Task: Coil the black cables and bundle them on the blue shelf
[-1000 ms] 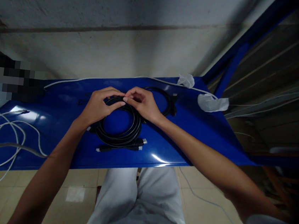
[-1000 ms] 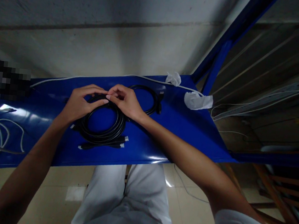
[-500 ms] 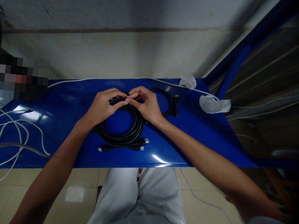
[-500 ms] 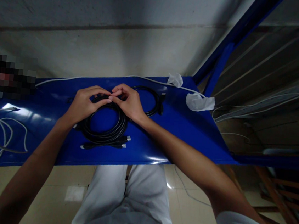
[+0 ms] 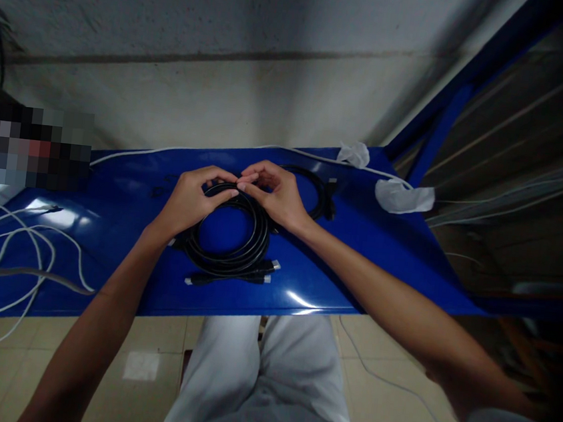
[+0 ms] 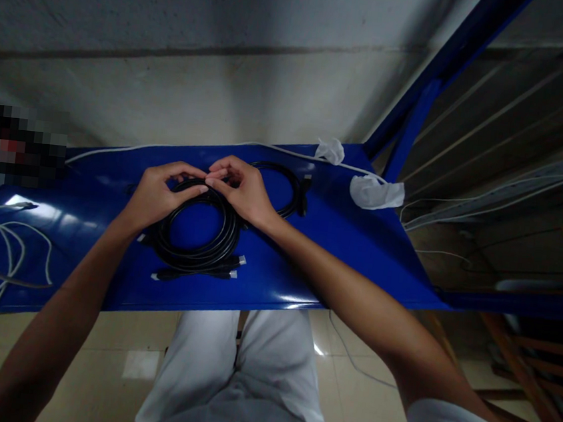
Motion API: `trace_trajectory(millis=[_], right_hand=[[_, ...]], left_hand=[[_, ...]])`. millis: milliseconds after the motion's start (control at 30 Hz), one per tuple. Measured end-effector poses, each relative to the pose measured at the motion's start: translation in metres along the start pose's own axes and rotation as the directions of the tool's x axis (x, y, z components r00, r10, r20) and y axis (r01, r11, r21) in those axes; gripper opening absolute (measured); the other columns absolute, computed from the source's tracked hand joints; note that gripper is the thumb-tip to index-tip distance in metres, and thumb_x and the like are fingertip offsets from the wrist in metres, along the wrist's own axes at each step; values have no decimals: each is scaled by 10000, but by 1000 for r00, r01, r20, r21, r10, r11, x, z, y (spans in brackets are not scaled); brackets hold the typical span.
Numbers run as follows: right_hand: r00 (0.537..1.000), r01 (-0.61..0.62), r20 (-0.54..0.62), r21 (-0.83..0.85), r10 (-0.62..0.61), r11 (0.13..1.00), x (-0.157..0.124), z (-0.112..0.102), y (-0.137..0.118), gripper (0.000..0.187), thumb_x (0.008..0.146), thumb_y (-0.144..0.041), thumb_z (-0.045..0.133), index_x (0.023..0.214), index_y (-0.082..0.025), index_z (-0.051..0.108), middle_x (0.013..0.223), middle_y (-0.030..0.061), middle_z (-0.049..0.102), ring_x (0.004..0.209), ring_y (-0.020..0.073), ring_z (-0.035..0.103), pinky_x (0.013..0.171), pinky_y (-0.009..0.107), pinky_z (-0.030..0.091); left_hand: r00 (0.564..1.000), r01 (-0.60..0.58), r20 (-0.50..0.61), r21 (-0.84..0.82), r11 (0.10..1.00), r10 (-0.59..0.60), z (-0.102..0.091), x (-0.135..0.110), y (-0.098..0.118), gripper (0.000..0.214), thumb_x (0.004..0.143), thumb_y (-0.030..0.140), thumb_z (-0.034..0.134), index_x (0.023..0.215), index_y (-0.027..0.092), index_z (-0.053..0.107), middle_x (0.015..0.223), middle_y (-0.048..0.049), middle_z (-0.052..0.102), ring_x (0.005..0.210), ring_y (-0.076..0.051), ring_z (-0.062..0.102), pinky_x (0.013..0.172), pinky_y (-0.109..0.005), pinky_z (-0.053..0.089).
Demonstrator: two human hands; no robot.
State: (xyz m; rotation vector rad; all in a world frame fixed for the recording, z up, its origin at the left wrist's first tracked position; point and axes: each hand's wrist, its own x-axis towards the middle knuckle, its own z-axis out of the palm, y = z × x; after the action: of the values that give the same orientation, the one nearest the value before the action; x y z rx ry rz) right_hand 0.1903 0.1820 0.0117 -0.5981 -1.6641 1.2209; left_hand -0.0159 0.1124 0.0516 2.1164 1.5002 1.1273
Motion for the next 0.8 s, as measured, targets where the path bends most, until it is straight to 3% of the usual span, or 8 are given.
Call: trace_trajectory(millis=[233, 533, 800], right_hand=[[1000, -15, 19, 35, 15, 999, -2, 3, 4, 439, 902, -622, 848, 983, -206, 732, 934, 35, 753, 881, 186, 691, 829, 334, 560], [994, -72, 81, -12, 73, 997, 1, -1, 6, 296, 967, -479, 780, 988, -184, 756, 949, 43, 770, 876, 182, 690, 823, 322, 544], [989, -124, 80, 41, 120, 991, 1, 1, 3, 425, 918, -600, 818, 958, -178, 782, 947, 48, 794, 878, 188, 699, 820, 318, 554]], left_hand=[[1000, 24, -1, -5, 1000, -24, 2, 0, -2, 173, 937, 350, 842, 1070, 241, 826, 1084, -43, 840, 1016, -239, 760, 910, -363, 554], [1000, 10, -3, -1, 1000, -10, 2, 0, 1, 163, 934, 331, 836, 1061, 235, 805, 1071, -38, 825, 1004, -226, 752, 901, -352, 559], [1000, 16, -21, -1, 1000, -16, 3, 0, 1, 203, 920, 370, 846, 1062, 236, 791, 1084, -49, 825, 1006, -238, 757, 906, -370, 578]])
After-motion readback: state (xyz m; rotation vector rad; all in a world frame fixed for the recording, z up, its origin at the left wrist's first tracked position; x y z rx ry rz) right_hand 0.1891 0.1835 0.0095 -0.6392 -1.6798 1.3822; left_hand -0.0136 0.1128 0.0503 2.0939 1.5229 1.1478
